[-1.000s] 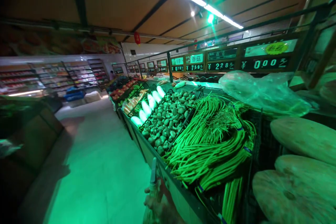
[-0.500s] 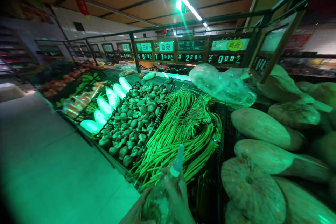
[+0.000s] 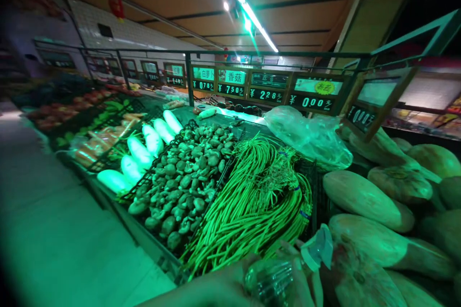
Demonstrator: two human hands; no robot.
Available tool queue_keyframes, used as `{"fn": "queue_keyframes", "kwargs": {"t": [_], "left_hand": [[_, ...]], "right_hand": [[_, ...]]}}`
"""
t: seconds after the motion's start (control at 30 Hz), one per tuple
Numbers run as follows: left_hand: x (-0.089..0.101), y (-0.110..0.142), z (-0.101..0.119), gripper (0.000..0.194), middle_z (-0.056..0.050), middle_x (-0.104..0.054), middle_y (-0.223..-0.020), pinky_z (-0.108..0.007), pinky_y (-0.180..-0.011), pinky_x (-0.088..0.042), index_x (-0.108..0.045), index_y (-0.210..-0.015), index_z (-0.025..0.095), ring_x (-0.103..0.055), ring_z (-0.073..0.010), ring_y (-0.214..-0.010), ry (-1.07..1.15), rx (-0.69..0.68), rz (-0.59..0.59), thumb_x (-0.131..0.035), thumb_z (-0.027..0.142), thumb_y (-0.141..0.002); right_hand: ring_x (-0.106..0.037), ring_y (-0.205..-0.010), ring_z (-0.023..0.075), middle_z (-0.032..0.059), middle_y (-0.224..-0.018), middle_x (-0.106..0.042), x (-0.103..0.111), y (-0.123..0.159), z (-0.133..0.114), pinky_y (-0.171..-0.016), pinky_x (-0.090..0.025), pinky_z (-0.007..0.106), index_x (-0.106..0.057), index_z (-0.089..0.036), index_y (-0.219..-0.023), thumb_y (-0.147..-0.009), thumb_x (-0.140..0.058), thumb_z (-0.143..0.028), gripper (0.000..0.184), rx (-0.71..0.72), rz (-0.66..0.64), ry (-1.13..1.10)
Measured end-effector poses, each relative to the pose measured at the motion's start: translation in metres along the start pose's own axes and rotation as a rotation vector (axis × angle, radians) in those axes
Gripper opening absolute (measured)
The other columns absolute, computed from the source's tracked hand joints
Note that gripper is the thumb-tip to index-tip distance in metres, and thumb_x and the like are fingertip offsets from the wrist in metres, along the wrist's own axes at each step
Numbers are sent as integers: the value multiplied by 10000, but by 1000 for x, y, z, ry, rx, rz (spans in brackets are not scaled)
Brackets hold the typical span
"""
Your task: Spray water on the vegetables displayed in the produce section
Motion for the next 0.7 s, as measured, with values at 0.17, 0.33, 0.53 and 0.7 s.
{"fn": "queue_keyframes", "kwargs": {"t": [0.17, 0.33, 0.53, 0.7], "left_hand": [[48, 42, 45, 877, -95, -603, -1315, -526, -1125, -344, -499, -1267, 191, -479, -352, -1318, -4, -59, 195, -937, 346, -523], [95, 106, 66, 815, -111, -627, -1263, -552, -1101, -351, -538, -1228, 179, -519, -372, -1274, 88, -160, 359, -925, 404, -547], [132, 198, 80, 901, -128, -593, -1347, -502, -1090, -382, -474, -1327, 214, -503, -364, -1308, 150, -266, 559, -896, 486, -579], [153, 264, 79, 878, -124, -600, -1346, -471, -1079, -398, -444, -1368, 228, -527, -343, -1288, 124, -298, 701, -853, 508, -644]], "right_hand": [[-659, -969, 255, 69, -1237, -670, -86, 6, 5, -739, -580, 385, -541, -308, -1298, -742, -748, -545, 639, 23, -233, 47], [-683, -955, 268, 74, -1262, -689, -175, 27, 44, -717, -565, 367, -511, -308, -1362, -728, -752, -557, 723, -30, -454, 117], [-691, -830, 216, 48, -1021, -747, -279, 88, 93, -700, -552, 319, -618, -252, -1141, -695, -810, -509, 550, -84, -772, 74], [-663, -782, 180, 37, -972, -725, -330, 141, 122, -698, -540, 293, -653, -221, -995, -755, -764, -475, 367, -31, -951, 131]]}}
Point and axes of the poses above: each hand's wrist, its own y-axis away from the middle knuckle, its own x-axis out of the back of the hand, z = x × y, the point moved 9 cm from there along -y, towards the middle knuckle
